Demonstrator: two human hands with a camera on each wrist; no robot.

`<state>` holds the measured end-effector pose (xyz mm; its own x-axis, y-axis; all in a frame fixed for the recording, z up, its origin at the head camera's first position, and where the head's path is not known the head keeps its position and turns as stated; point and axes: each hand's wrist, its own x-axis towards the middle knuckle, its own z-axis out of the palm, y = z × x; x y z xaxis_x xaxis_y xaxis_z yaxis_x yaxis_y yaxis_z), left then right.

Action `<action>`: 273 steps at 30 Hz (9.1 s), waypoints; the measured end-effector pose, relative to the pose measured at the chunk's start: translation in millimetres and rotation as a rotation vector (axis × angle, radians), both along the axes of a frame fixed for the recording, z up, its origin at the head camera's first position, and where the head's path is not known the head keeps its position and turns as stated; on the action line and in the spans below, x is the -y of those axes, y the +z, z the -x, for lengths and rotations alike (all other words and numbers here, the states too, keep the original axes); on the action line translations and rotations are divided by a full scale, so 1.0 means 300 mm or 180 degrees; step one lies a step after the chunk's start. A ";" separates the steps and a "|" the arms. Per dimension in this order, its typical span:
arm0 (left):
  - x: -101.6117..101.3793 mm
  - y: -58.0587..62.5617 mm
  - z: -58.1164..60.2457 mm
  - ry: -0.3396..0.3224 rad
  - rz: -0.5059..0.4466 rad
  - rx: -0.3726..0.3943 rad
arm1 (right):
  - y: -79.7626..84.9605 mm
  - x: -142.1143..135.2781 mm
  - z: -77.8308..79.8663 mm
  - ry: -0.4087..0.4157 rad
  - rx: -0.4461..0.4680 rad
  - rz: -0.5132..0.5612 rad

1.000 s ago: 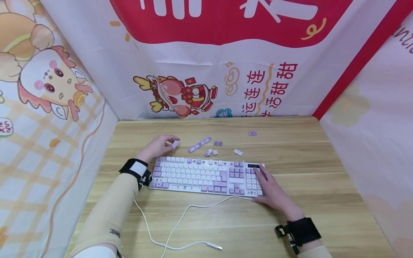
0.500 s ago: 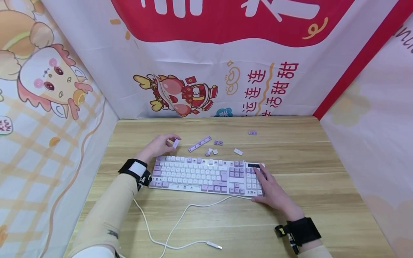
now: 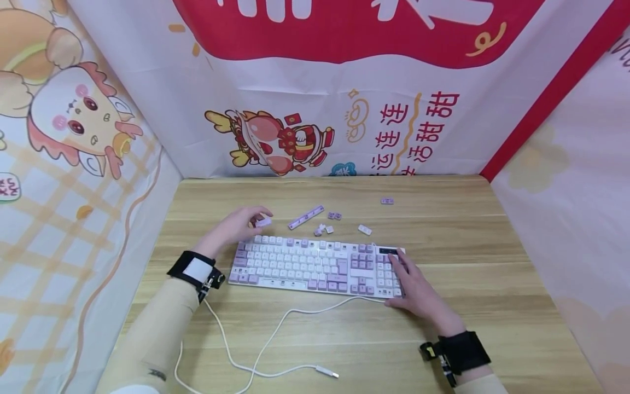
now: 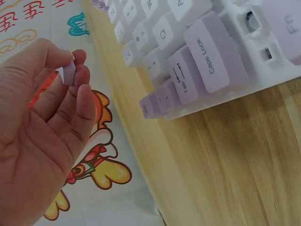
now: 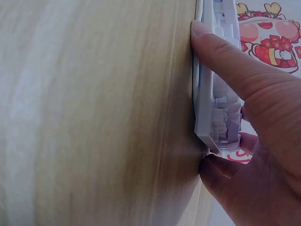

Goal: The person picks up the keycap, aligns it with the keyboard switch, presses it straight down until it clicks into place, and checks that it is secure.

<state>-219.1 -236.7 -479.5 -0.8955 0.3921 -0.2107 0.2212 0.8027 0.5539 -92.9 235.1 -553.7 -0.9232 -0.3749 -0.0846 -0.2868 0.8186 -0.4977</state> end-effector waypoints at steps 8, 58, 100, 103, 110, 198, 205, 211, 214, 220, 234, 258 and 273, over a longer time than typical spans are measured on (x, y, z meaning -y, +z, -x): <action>0.039 -0.007 -0.083 -0.0225 0.0174 -0.0118 | 0.000 -0.001 0.000 0.0004 0.0036 0.0002; 0.127 -0.046 -0.309 -0.0491 0.0849 -0.0863 | -0.008 -0.003 0.006 -0.0025 0.0071 0.0029; 0.147 -0.072 -0.187 0.0141 0.0630 0.0298 | -0.012 0.000 -0.007 -0.0032 -0.0046 0.0042; 0.146 -0.073 -0.189 0.0134 0.0613 0.0295 | -0.012 0.000 -0.006 -0.0025 -0.0039 0.0019; 0.146 -0.071 -0.191 0.0131 0.0567 0.0307 | -0.009 0.003 -0.003 -0.0003 -0.0046 0.0011; -0.424 -0.125 0.024 -0.0063 -0.0420 -0.0162 | -0.004 0.005 -0.007 -0.0044 0.0076 0.0019; -0.382 -0.106 0.017 -0.0264 -0.0560 -0.0173 | -0.011 0.000 -0.003 -0.0011 0.0058 0.0064; -0.332 -0.081 0.024 -0.0128 -0.0622 -0.0101 | -0.009 -0.001 -0.002 -0.0029 0.0079 0.0054; -0.308 -0.072 0.026 -0.0010 -0.0569 -0.0042 | -0.006 0.000 -0.002 -0.0040 0.0107 0.0063; -0.275 -0.058 0.018 0.0072 -0.0482 -0.0052 | -0.003 -0.002 -0.003 -0.0023 0.0094 0.0097; -0.250 -0.049 -0.013 -0.0163 -0.0172 -0.0034 | -0.008 -0.003 -0.004 -0.0045 0.0121 0.0078; -0.259 -0.086 -0.019 -0.0241 0.0125 -0.0023 | -0.005 0.000 -0.003 -0.0047 0.0136 0.0077; -0.278 -0.076 -0.005 -0.0295 0.0258 -0.0095 | -0.008 -0.001 -0.001 -0.0031 0.0097 0.0081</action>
<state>-217.6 -153.2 -502.3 -0.8624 0.4564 -0.2188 0.3120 0.8198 0.4802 -92.6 235.4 -556.0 -0.9240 -0.3682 -0.1032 -0.2633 0.8083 -0.5267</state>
